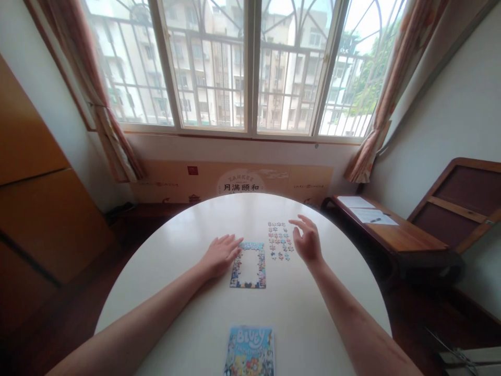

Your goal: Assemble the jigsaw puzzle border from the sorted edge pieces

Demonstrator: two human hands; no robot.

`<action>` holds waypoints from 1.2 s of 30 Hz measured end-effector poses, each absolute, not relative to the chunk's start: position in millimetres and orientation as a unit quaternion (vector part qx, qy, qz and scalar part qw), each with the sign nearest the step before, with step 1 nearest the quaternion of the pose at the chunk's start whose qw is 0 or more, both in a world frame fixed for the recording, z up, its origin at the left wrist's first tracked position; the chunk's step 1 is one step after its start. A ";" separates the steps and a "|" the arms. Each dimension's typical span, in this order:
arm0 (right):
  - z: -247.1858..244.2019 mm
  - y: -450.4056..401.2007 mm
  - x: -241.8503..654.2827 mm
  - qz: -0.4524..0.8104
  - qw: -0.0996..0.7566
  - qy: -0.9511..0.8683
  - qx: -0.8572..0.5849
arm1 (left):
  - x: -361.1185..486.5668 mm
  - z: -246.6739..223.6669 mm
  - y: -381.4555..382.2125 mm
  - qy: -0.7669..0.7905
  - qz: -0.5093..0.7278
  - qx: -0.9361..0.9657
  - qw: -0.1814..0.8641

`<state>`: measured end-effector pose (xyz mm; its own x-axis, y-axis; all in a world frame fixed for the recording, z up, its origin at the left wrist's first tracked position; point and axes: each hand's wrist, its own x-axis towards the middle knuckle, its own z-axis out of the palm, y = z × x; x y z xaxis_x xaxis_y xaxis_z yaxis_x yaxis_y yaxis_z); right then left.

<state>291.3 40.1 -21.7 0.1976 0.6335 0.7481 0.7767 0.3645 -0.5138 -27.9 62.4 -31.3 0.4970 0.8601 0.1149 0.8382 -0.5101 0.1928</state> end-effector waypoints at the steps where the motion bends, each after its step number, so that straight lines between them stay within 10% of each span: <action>1: -27.3 40.7 298.4 -0.060 0.541 -0.617 -0.568 | -27.9 -31.0 62.5 0.489 0.092 0.866 0.054; 36: -48.7 42.1 312.3 0.009 0.558 -0.594 -0.580 | -42.9 -18.0 70.8 0.490 0.386 0.759 0.188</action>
